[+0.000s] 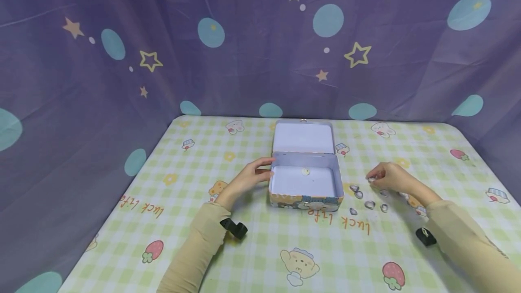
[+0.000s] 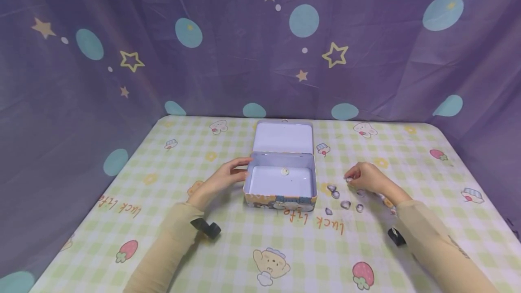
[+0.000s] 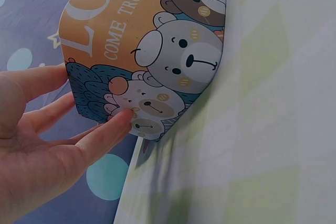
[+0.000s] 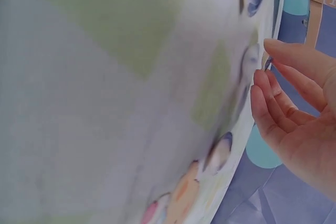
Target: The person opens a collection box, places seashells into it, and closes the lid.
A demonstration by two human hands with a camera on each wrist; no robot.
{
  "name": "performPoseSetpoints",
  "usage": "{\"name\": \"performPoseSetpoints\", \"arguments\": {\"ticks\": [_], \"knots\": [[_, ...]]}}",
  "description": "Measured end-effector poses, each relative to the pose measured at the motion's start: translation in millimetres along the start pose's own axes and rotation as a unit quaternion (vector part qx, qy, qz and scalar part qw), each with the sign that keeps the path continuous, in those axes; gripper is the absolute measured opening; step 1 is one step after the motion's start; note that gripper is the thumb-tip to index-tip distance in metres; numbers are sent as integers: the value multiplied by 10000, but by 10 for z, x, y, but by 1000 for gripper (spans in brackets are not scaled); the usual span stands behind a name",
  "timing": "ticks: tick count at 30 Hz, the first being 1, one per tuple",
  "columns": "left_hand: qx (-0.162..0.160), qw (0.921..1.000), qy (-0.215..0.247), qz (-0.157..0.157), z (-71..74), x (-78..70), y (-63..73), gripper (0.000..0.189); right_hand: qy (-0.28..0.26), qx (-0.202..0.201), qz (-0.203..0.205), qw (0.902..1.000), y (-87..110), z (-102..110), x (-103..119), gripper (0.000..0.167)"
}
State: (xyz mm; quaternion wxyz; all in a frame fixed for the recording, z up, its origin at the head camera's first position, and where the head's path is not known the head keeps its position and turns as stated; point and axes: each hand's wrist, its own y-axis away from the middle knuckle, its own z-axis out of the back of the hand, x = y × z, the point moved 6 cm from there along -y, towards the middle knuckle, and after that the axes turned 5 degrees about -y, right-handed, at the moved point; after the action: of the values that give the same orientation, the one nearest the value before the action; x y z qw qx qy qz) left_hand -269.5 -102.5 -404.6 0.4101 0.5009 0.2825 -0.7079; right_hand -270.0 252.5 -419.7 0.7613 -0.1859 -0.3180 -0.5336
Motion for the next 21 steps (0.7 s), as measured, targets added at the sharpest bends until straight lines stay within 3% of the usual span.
{"name": "performPoseSetpoints", "arguments": {"ticks": [21], "knots": [[40,9999,57,-77,3,18,-7,47,31,-284,568,9980,-74,44,347,22]]}}
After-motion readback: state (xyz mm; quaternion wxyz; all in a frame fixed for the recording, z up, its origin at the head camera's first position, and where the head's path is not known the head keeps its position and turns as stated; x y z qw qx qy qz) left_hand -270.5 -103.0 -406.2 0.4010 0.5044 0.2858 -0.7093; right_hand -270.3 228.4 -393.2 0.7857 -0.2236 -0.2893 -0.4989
